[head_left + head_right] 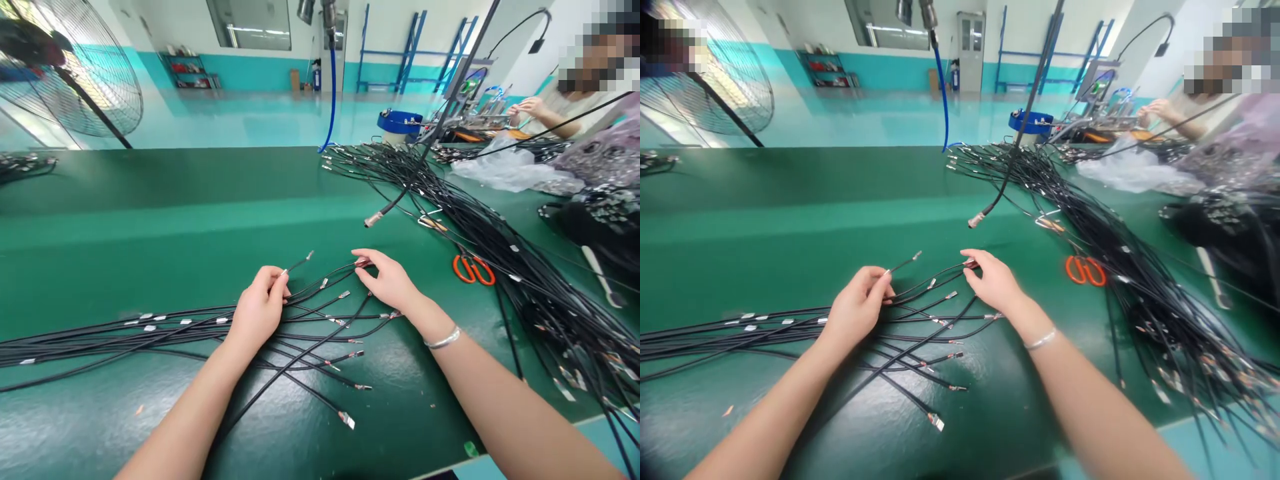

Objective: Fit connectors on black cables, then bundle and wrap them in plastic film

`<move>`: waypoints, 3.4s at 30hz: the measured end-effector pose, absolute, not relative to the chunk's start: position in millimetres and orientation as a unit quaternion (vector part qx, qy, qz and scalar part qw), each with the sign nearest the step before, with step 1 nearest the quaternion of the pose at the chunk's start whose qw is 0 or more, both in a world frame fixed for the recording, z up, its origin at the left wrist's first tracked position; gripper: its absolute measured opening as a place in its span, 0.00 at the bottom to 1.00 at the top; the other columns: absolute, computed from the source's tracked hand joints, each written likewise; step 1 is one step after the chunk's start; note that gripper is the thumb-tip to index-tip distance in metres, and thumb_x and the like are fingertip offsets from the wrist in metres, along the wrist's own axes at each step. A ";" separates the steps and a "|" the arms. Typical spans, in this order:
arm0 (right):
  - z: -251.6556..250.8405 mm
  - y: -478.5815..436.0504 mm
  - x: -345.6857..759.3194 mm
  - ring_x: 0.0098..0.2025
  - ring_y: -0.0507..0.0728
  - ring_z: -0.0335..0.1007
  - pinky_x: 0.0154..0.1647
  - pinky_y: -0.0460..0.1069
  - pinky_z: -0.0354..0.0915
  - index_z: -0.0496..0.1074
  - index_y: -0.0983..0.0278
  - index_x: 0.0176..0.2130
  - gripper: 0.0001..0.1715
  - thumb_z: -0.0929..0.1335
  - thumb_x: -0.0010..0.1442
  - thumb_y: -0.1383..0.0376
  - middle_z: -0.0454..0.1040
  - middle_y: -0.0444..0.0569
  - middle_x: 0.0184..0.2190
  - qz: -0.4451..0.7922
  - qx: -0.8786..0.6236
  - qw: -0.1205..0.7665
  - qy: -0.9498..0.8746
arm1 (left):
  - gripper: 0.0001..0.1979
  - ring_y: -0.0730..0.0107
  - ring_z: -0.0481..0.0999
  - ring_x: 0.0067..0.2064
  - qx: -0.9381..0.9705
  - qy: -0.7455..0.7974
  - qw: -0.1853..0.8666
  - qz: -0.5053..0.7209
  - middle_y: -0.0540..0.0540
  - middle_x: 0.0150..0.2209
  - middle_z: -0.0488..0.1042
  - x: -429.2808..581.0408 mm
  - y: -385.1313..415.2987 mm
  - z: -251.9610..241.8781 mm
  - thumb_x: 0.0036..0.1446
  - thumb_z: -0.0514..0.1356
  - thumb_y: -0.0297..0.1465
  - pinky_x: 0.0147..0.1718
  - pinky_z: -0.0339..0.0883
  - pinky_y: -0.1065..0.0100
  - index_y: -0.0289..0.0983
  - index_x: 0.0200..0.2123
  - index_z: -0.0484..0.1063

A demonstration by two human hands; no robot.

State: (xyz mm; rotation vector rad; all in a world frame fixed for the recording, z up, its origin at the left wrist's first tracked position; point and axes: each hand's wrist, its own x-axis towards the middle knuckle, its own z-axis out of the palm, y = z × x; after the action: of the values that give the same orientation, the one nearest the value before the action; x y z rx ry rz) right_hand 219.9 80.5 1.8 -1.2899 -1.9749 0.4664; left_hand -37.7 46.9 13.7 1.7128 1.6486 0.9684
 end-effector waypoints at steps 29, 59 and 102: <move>33.3 47.3 181.6 0.33 0.52 0.68 0.33 0.47 0.64 0.70 0.67 0.45 0.21 0.63 0.59 0.55 0.73 0.52 0.34 0.442 -0.469 0.495 -0.583 | 0.11 0.70 0.69 0.38 0.779 0.475 0.203 0.356 0.50 0.32 0.72 -50.0 39.5 30.2 0.59 0.53 0.37 0.42 0.59 0.67 0.38 0.32 0.70; 35.8 36.6 173.9 0.36 0.49 0.70 0.41 0.46 0.66 0.67 0.67 0.43 0.16 0.70 0.54 0.65 0.71 0.48 0.35 0.614 -0.311 0.467 -0.555 | 0.05 0.73 0.69 0.36 0.819 0.379 -0.021 0.429 0.51 0.30 0.72 -37.5 34.1 33.6 0.54 0.59 0.24 0.48 0.63 0.62 0.37 0.35 0.68; 57.9 13.3 181.2 0.31 0.48 0.65 0.35 0.46 0.65 0.67 0.67 0.40 0.15 0.70 0.52 0.64 0.68 0.46 0.30 0.601 -0.342 0.450 -0.564 | 0.15 0.78 0.69 0.33 0.757 0.383 0.218 0.483 0.49 0.31 0.69 -1.1 -4.2 40.5 0.54 0.59 0.23 0.33 0.63 0.74 0.42 0.44 0.72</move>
State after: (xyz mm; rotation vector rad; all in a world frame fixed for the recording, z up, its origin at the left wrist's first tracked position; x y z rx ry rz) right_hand 181.2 13.3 57.9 -0.8463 -1.3944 1.4869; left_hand -1.1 -4.2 40.5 2.0953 1.0595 1.3362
